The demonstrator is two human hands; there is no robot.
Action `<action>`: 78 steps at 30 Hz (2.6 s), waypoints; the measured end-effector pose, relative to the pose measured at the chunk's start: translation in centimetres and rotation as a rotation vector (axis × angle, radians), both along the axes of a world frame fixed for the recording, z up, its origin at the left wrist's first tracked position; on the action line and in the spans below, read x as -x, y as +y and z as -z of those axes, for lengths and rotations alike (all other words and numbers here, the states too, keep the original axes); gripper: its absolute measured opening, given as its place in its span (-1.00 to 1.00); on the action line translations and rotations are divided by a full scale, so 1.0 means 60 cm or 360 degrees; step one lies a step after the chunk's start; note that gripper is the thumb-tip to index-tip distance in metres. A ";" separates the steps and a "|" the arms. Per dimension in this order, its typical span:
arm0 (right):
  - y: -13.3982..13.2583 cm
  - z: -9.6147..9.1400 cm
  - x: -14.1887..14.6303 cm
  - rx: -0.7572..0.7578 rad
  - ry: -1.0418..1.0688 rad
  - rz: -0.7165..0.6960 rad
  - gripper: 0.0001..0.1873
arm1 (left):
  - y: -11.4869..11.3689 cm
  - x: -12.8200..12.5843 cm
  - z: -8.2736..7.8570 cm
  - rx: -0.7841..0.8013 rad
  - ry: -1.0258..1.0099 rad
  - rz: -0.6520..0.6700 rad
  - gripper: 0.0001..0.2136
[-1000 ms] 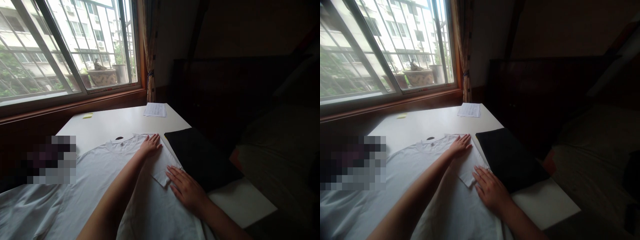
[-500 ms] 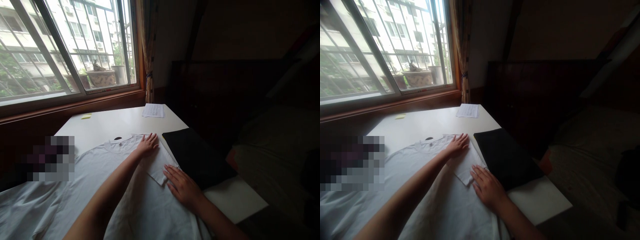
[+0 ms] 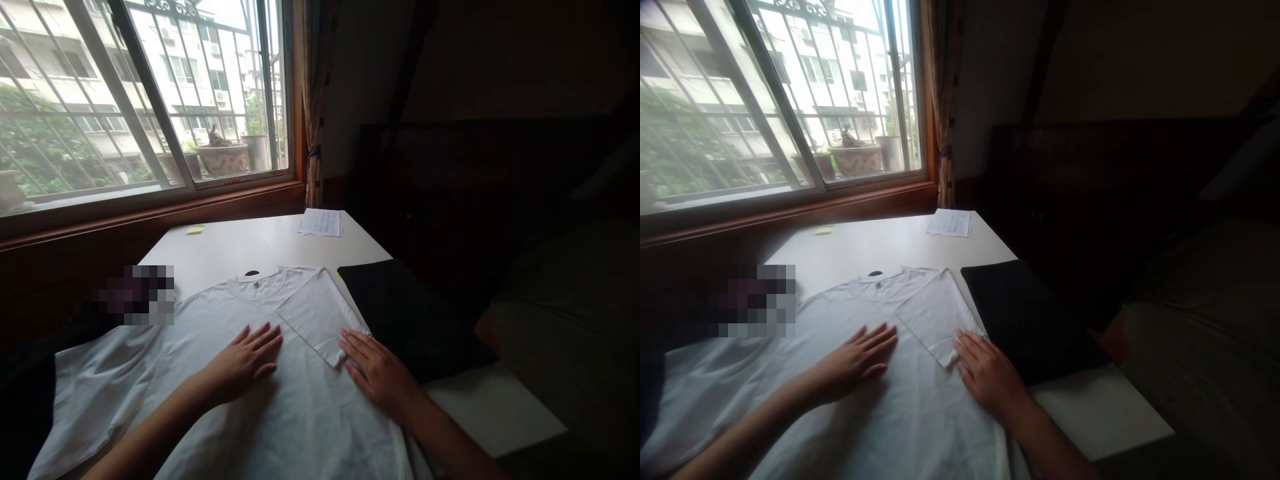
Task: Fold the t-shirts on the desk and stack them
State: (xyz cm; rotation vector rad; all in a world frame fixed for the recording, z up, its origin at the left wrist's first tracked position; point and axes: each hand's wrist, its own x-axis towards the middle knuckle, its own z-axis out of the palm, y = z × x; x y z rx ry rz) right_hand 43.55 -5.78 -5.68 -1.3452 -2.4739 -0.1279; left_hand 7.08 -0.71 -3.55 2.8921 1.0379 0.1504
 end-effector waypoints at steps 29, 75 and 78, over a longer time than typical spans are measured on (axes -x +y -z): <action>0.163 -0.029 0.441 0.0659 0.0689 -0.0796 -0.74 | -0.153 0.370 -0.093 -0.0190 -0.0798 -0.2144 -0.27; 0.324 -0.069 0.626 0.0874 0.0690 -0.0475 -0.53 | -0.263 0.232 0.023 -0.0360 -0.0818 -0.1266 -0.75; 0.342 -0.056 0.678 0.0954 0.0691 -0.0450 -0.50 | -0.266 0.229 0.026 -0.0370 -0.0792 -0.1255 -0.73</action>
